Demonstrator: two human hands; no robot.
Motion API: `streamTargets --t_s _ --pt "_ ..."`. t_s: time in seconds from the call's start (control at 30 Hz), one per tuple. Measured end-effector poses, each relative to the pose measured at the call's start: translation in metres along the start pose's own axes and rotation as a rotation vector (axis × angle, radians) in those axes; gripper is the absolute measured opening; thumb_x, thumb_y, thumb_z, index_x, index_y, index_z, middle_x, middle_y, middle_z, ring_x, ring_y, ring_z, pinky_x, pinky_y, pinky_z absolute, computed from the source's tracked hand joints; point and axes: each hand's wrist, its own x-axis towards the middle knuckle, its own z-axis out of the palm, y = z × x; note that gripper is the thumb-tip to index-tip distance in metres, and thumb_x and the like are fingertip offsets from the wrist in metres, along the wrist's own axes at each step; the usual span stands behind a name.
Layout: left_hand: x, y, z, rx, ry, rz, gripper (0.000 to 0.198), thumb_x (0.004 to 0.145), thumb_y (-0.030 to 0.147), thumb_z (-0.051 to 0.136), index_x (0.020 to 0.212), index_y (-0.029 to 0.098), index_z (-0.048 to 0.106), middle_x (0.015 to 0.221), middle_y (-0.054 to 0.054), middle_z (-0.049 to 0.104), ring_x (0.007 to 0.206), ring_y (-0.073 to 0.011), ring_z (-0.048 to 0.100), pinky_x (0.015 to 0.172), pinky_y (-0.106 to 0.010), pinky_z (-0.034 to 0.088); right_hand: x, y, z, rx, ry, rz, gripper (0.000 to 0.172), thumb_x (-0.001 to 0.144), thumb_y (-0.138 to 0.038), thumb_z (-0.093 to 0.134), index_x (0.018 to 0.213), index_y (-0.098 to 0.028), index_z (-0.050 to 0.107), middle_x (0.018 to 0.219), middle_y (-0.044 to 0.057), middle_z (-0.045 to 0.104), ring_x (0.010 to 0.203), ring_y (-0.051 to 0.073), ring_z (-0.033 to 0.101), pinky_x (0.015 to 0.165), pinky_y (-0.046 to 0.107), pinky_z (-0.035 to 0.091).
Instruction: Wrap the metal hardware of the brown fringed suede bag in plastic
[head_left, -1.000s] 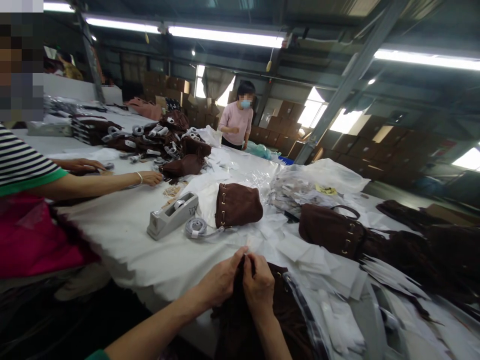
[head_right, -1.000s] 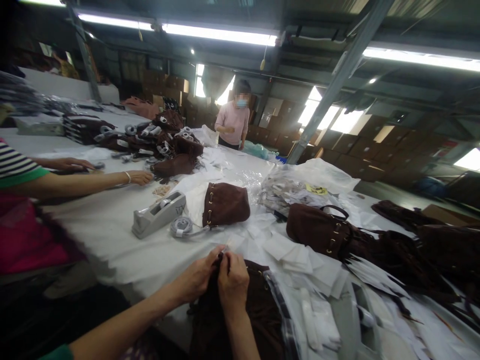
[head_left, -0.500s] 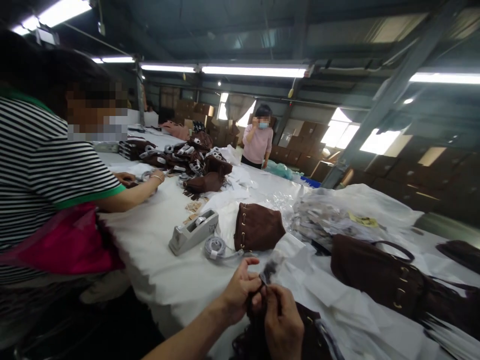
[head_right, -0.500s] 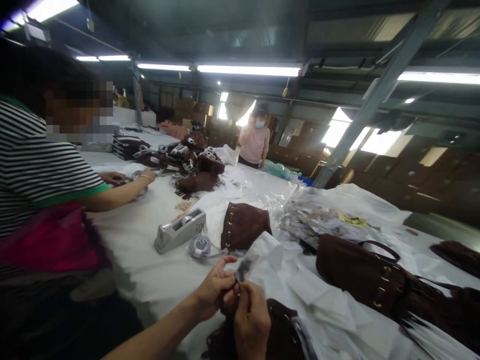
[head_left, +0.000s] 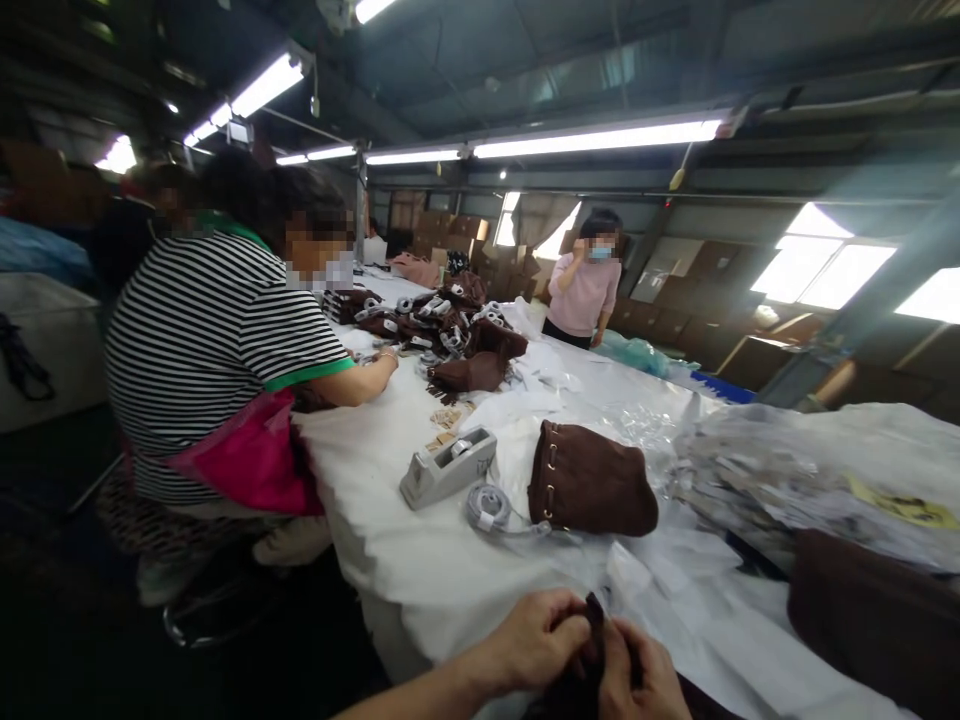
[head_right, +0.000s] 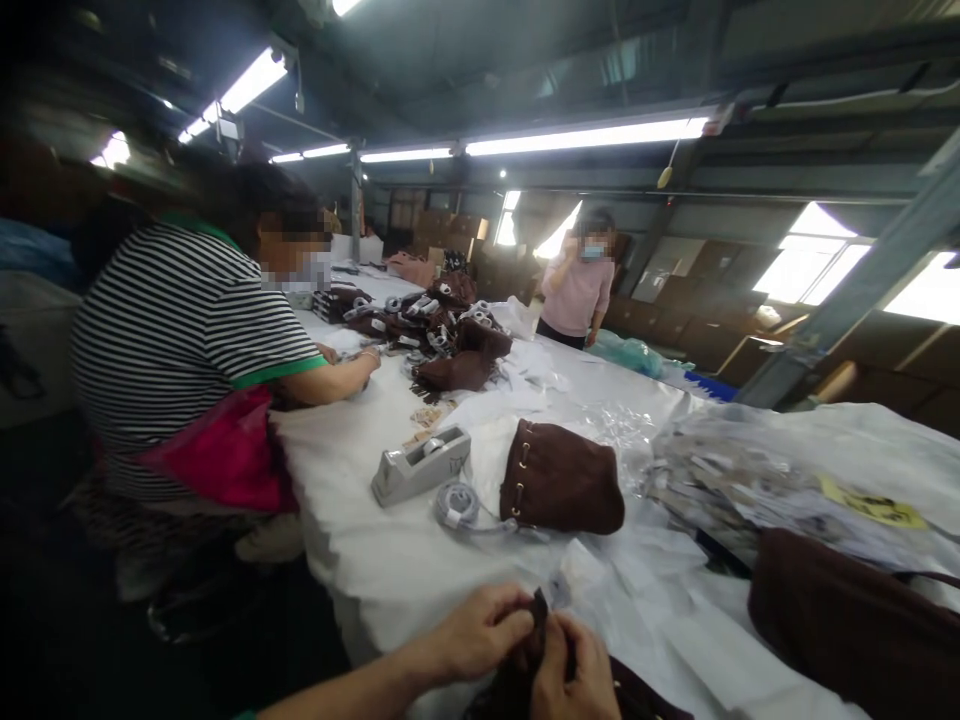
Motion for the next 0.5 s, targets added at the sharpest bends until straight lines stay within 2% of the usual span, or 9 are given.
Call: streamTargets --t_s 0.07,0.13,0.23,0.3,0.37,0.5 --pt "-0.008 -0.009 -0.002 -0.041 -0.037 0.06 0.018 0.08 0.02 0.045 0.09 0.016 0.06 0.067 0.001 0.056 0.055 -0.0108 0.05 0.055 -0.023 0.038 -0.001 0.001 0.001 -0.008 0.002 0.027 0.046 0.083 -0.064 0.044 0.083 -0.022 0.063 0.08 0.007 0.067 0.071 0.022 0.063 0.062 0.032 0.045" --pt "-0.012 -0.015 -0.002 -0.1 0.04 0.071 0.015 0.082 0.022 0.047 0.085 0.015 0.059 0.061 0.002 0.052 0.053 -0.0091 0.045 0.053 -0.022 0.034 -0.006 -0.001 0.004 -0.003 -0.011 -0.016 0.042 0.086 -0.059 0.043 0.082 -0.021 0.062 0.08 0.006 0.066 0.073 0.021 0.062 0.065 0.032 0.045" --pt "-0.009 -0.015 0.001 -0.395 0.119 0.045 0.015 0.081 0.03 0.054 0.083 0.015 0.054 0.057 0.005 0.047 0.048 -0.0071 0.037 0.05 -0.021 0.029 -0.017 -0.007 0.01 -0.004 -0.079 -0.144 0.035 0.092 -0.045 0.039 0.08 -0.02 0.061 0.079 0.006 0.064 0.076 0.02 0.06 0.072 0.032 0.045" --pt "-0.004 -0.009 0.002 -0.583 0.09 0.029 0.021 0.079 0.034 0.06 0.087 0.017 0.051 0.057 0.006 0.047 0.048 -0.0066 0.037 0.05 -0.02 0.028 -0.022 -0.01 0.011 -0.003 -0.119 -0.183 0.032 0.093 -0.037 0.038 0.08 -0.02 0.062 0.081 0.006 0.063 0.078 0.02 0.059 0.074 0.033 0.044" --pt "0.0 -0.003 0.0 -0.632 0.047 0.006 0.024 0.078 0.036 0.063 0.086 0.018 0.049 0.056 0.007 0.048 0.047 -0.0064 0.037 0.049 -0.02 0.027 -0.024 -0.011 0.008 0.035 -0.097 -0.128 0.028 0.092 -0.036 0.041 0.081 -0.02 0.062 0.083 0.006 0.064 0.08 0.02 0.059 0.075 0.033 0.045" --pt "-0.001 -0.003 -0.005 -0.463 0.028 -0.006 0.022 0.081 0.037 0.059 0.085 0.017 0.05 0.054 0.007 0.046 0.046 -0.0064 0.035 0.046 -0.02 0.024 -0.02 -0.008 -0.004 0.172 0.048 0.146 0.028 0.086 -0.044 0.053 0.092 -0.019 0.064 0.089 0.007 0.068 0.084 0.021 0.062 0.078 0.033 0.048"
